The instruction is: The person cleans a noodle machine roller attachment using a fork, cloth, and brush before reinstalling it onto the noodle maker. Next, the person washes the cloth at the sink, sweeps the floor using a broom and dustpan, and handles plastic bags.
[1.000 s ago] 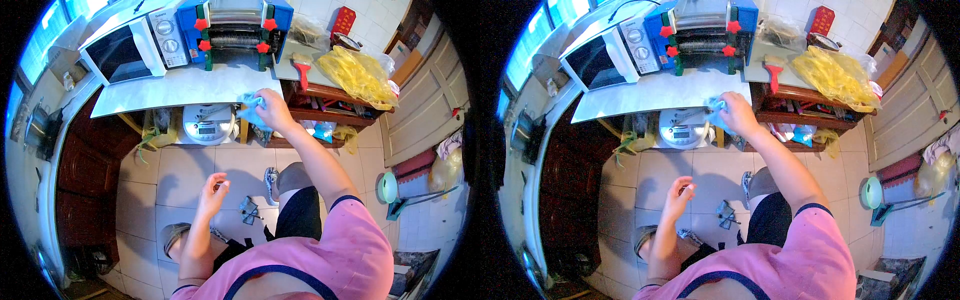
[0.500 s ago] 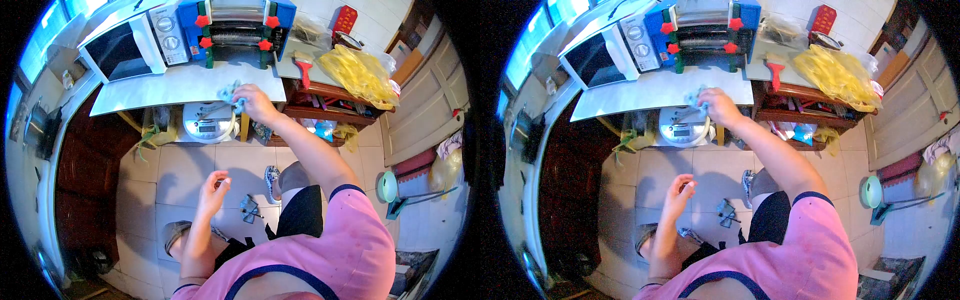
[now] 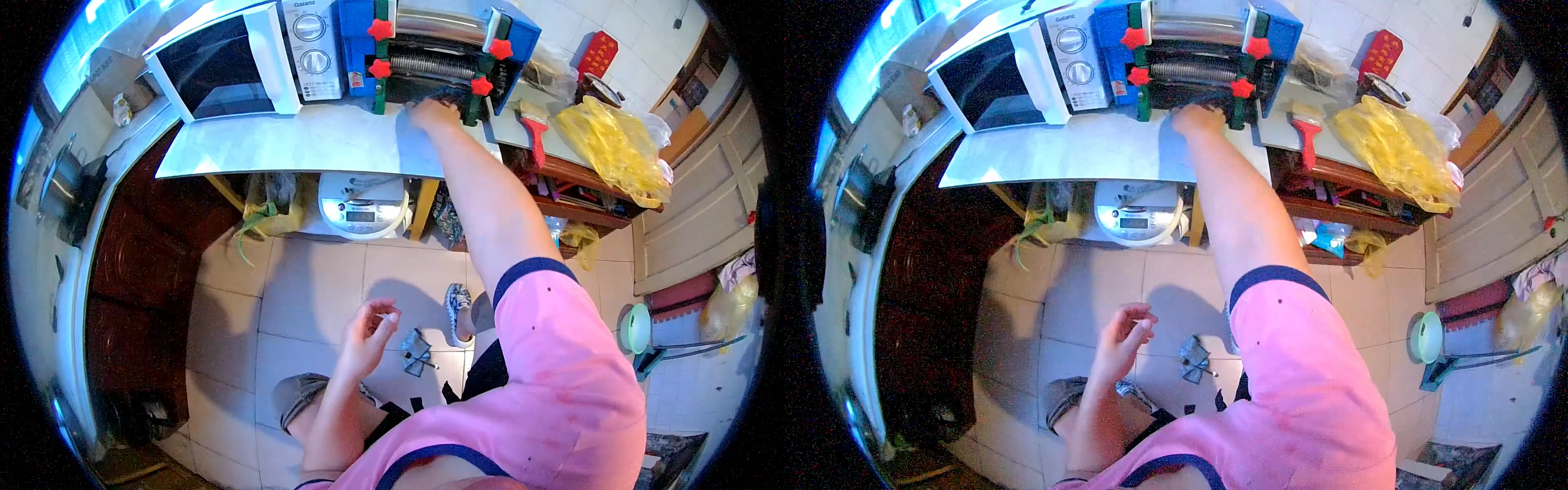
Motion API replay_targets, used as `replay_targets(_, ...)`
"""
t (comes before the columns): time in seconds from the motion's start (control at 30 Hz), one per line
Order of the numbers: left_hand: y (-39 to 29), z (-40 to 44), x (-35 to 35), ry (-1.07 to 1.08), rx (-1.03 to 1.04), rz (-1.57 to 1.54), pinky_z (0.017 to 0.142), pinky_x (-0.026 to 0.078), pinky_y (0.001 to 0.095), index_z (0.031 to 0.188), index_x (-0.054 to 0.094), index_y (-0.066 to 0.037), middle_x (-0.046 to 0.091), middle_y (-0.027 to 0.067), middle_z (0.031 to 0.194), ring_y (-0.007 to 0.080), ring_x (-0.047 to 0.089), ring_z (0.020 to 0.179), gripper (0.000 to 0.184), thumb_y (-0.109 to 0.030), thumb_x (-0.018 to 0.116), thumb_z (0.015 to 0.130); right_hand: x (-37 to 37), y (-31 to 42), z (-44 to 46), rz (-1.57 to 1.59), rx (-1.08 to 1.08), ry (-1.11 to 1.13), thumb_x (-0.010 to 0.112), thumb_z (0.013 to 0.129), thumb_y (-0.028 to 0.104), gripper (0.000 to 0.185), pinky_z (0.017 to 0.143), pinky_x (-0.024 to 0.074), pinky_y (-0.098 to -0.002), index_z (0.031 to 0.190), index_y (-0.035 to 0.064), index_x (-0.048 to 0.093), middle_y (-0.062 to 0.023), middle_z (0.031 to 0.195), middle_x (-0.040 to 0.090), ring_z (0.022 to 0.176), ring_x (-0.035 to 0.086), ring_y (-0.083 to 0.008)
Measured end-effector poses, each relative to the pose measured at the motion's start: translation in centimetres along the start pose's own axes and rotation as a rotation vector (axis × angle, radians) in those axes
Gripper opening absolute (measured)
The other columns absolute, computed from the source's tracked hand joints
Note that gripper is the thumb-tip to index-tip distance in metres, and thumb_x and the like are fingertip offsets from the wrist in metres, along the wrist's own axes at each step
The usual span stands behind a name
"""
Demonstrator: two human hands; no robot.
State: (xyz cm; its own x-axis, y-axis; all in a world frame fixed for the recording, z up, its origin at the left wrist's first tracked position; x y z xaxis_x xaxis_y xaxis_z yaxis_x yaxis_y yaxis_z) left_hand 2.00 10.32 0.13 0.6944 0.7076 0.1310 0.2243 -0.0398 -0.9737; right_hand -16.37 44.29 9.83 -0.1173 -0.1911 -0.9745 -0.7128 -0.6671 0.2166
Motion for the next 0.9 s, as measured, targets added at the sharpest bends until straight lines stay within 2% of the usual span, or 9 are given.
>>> replay_targets(0.1,-0.5,-0.3,-0.4,-0.008,-0.041,-0.040,0.070,0.045,0.0248,0.111,0.048,-0.002,0.058,0.0077,0.097,0.0120,0.054,0.079,0.027,-0.014,0.053,0.087,0.4,-0.9,4.2,0.090,0.059,0.041,0.036,0.085,0.048,0.058,0.101,0.0288,-0.0411,0.129,0.0099,0.042,-0.0112,0.136,0.038,0.125,0.035,-0.0303)
replay_targets(0.2,-0.9,-0.5,-1.3,-0.018,-0.025,-0.074,0.071,0.045,0.0254,0.111,0.049,-0.003,0.058,0.0078,0.098,0.0121,0.054,0.079,0.027,-0.013,0.053,0.087,3.0,-1.3,8.0,0.053,-0.105,0.105,0.036,0.085,0.044,0.053,0.099,0.0337,-0.0379,0.129,0.0139,0.043,-0.0085,0.135,0.039,0.122,0.040,-0.0262)
replay_targets(0.27,-1.5,-0.6,-1.7,-0.027,-0.029,-0.117,0.071,0.045,0.0256,0.111,0.049,-0.003,0.058,0.0079,0.098,0.0122,0.054,0.079,0.026,-0.012,0.053,0.087,2.1,-1.4,6.9,0.041,-0.107,-0.150,0.037,0.084,0.033,0.042,0.093,0.0398,-0.0373,0.119,0.0156,0.054,-0.0098,0.128,0.047,0.118,0.045,-0.0217)
replay_targets(0.5,-2.0,-1.4,-1.8,-0.013,-0.030,-0.272,0.071,0.045,0.0258,0.111,0.049,-0.002,0.058,0.0083,0.099,0.0125,0.054,0.079,0.026,-0.011,0.053,0.087,1.8,0.7,4.9,0.058,-0.071,-0.063,0.042,0.079,0.024,0.036,0.087,0.0443,-0.0397,0.106,0.0078,0.059,-0.0141,0.119,0.053,0.108,0.052,-0.0284)
replay_targets(0.57,-2.0,-1.7,-1.5,-0.006,-0.037,-0.283,0.071,0.045,0.0257,0.111,0.049,-0.002,0.058,0.0085,0.098,0.0127,0.054,0.078,0.026,-0.012,0.053,0.087,2.6,2.2,5.2,0.163,-0.272,-0.135,0.049,0.073,0.014,0.030,0.086,0.0442,-0.0396,0.100,0.0046,0.060,-0.0176,0.112,0.055,0.102,0.054,-0.0325)
replay_targets(0.6,-2.2,-1.5,-1.4,0.005,-0.031,-0.296,0.071,0.045,0.0255,0.111,0.049,-0.002,0.058,0.0086,0.098,0.0128,0.054,0.078,0.026,-0.012,0.053,0.087,3.1,2.4,5.1,0.166,-0.281,-0.135,0.049,0.073,0.014,0.030,0.086,0.0442,-0.0396,0.100,0.0046,0.060,-0.0176,0.112,0.055,0.102,0.054,-0.0325)
replay_targets(0.67,-2.1,-1.4,-1.5,-0.006,-0.007,-0.278,0.070,0.045,0.0253,0.110,0.049,-0.002,0.059,0.0085,0.098,0.0127,0.054,0.078,0.026,-0.012,0.052,0.087,3.0,3.0,2.8,0.298,-0.596,-0.399,0.052,0.069,0.005,0.028,0.086,0.0433,-0.0376,0.095,0.0046,0.062,-0.0180,0.103,0.057,0.100,0.054,-0.0347)
replay_targets(0.83,-2.7,-1.2,-1.5,-0.037,0.071,-0.205,0.068,0.045,0.0247,0.109,0.050,-0.003,0.059,0.0076,0.096,0.0115,0.054,0.077,0.024,-0.014,0.051,0.087,1.9,0.9,-6.6,0.560,-0.718,-0.258,0.049,0.066,-0.005,0.031,0.085,0.0419,-0.0353,0.090,0.0089,0.063,-0.0149,0.097,0.058,0.096,0.055,-0.0325)
replay_targets(0.9,-2.4,-1.1,-1.5,-0.057,0.068,-0.202,0.068,0.045,0.0239,0.109,0.049,-0.003,0.059,0.0073,0.096,0.0112,0.055,0.078,0.025,-0.015,0.051,0.088,2.3,1.0,-11.7,0.652,-0.869,-0.157,0.048,0.065,-0.007,0.028,0.084,0.0424,-0.0345,0.085,0.0082,0.062,-0.0135,0.094,0.058,0.093,0.055,-0.0309)
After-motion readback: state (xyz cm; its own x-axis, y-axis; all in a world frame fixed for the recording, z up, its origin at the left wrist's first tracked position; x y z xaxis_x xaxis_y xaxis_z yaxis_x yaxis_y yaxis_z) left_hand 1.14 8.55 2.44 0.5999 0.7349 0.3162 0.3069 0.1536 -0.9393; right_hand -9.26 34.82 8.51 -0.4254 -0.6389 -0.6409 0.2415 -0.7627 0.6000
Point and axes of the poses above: each hand's wrist, its own z-axis towards the middle knuckle, its own x-axis out of the palm, y = z × x, the point moved 5 cm from there along z, towards the middle knuckle
